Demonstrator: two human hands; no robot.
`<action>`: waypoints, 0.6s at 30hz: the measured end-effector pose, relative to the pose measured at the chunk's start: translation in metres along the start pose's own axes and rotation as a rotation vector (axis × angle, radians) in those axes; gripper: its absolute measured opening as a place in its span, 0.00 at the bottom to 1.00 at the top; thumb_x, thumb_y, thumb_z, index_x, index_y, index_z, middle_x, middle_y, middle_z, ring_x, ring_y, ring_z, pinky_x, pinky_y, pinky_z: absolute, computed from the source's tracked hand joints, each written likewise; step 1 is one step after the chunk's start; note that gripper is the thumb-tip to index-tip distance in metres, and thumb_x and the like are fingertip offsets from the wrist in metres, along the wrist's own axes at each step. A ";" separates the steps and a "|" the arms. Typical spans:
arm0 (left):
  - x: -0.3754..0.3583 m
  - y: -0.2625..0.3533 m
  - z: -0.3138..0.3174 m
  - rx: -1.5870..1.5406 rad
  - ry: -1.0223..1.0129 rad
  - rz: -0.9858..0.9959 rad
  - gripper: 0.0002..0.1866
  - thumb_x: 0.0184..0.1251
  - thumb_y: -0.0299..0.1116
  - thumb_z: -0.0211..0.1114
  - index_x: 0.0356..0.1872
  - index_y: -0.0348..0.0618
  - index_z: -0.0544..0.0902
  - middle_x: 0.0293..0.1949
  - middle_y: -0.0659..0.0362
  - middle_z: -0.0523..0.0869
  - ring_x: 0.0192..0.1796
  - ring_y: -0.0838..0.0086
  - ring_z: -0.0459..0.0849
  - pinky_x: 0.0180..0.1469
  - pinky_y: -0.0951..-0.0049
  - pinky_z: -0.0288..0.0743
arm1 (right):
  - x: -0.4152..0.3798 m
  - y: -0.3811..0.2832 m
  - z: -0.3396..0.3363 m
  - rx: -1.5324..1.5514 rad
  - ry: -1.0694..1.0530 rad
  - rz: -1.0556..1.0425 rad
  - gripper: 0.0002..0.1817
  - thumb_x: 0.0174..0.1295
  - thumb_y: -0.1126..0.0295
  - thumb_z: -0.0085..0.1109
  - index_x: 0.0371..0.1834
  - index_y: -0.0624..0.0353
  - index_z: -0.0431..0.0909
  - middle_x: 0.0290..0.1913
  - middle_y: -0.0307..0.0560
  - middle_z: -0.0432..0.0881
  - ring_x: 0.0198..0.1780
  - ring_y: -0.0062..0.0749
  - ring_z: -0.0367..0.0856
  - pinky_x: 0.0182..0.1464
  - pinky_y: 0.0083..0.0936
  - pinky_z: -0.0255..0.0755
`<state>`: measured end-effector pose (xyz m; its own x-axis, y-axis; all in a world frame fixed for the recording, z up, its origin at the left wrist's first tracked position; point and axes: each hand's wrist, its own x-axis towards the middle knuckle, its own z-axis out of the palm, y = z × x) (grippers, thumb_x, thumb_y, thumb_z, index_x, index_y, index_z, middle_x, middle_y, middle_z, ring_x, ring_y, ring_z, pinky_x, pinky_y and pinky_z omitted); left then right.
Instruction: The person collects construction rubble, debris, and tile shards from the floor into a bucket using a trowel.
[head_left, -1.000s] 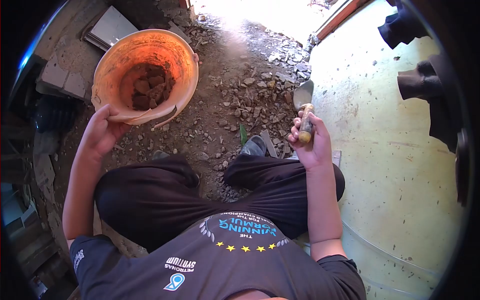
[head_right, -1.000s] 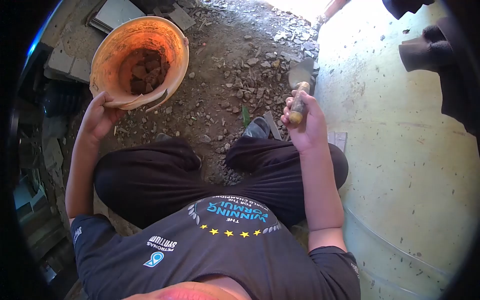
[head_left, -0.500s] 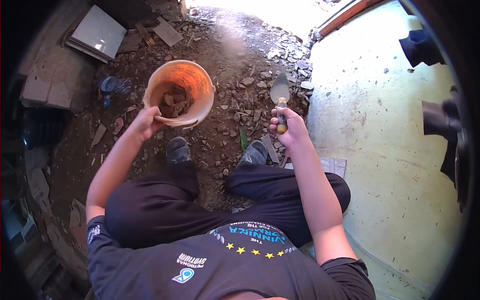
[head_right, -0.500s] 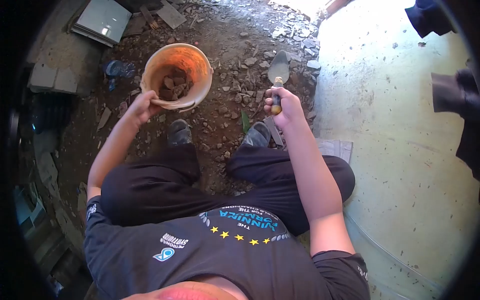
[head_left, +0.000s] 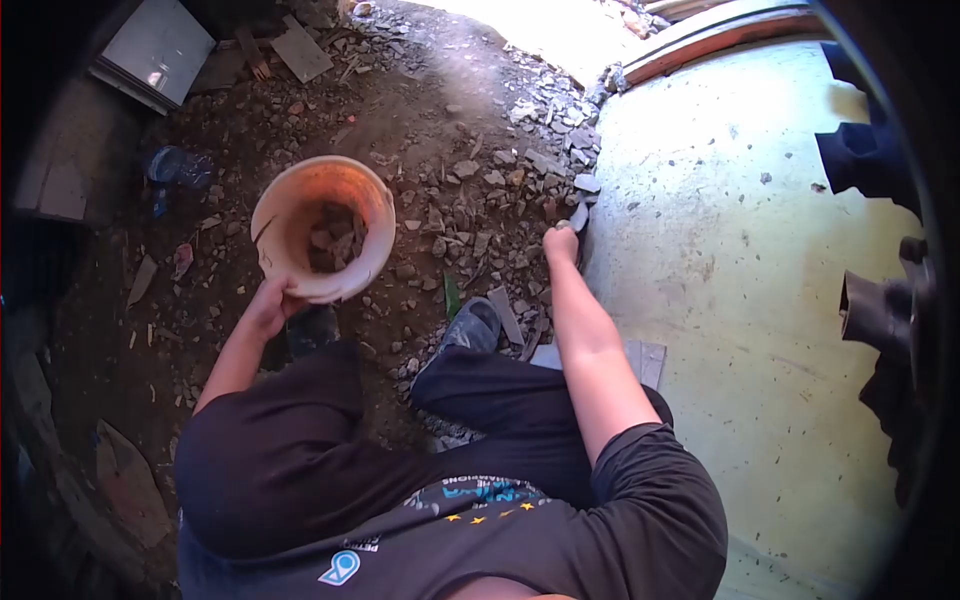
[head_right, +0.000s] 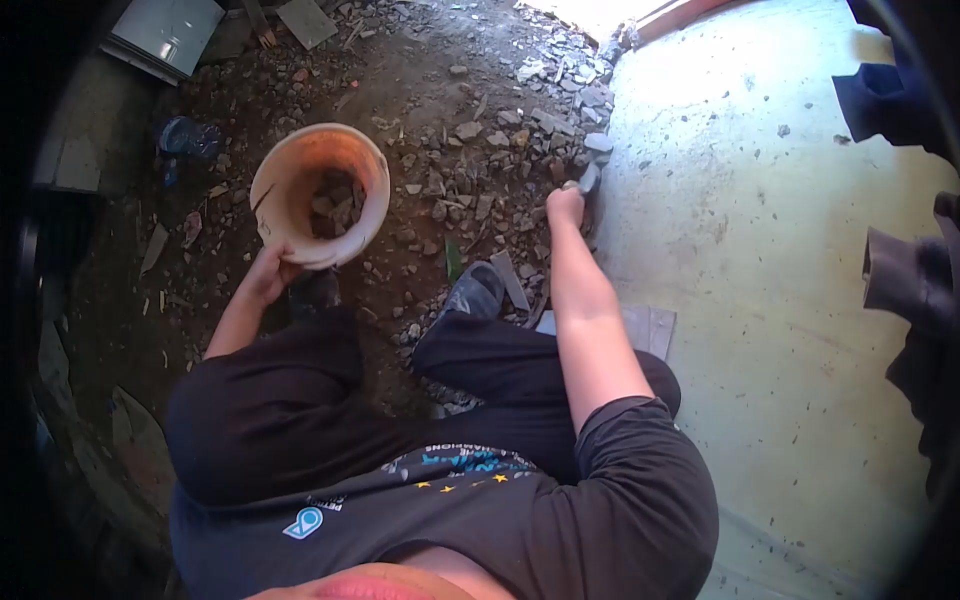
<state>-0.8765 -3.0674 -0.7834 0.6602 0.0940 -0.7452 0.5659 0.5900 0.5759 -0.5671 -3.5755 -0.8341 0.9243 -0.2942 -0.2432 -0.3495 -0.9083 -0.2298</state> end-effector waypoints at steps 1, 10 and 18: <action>-0.003 0.001 0.001 0.035 -0.010 -0.057 0.18 0.64 0.32 0.54 0.54 0.37 0.76 0.47 0.58 0.84 0.49 0.71 0.85 0.52 0.66 0.82 | -0.008 -0.009 0.007 -0.002 0.004 -0.019 0.21 0.61 0.63 0.51 0.51 0.68 0.79 0.53 0.70 0.82 0.56 0.62 0.81 0.58 0.50 0.74; 0.033 -0.008 0.032 -0.062 -0.064 0.009 0.19 0.65 0.31 0.53 0.55 0.36 0.75 0.51 0.53 0.83 0.52 0.66 0.84 0.56 0.64 0.80 | -0.098 -0.033 0.030 0.164 0.051 -0.195 0.19 0.63 0.62 0.56 0.45 0.70 0.74 0.45 0.70 0.82 0.50 0.64 0.81 0.54 0.52 0.74; 0.050 0.012 0.073 0.012 -0.085 -0.020 0.13 0.64 0.34 0.54 0.46 0.39 0.76 0.45 0.54 0.84 0.46 0.67 0.86 0.54 0.65 0.83 | -0.145 -0.059 0.046 0.660 -0.348 -0.125 0.13 0.66 0.60 0.59 0.37 0.59 0.76 0.27 0.48 0.81 0.22 0.40 0.80 0.27 0.35 0.74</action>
<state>-0.8001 -3.1142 -0.7893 0.6879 0.0132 -0.7256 0.5851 0.5814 0.5653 -0.6875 -3.4653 -0.8291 0.8998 0.0095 -0.4362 -0.3655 -0.5295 -0.7655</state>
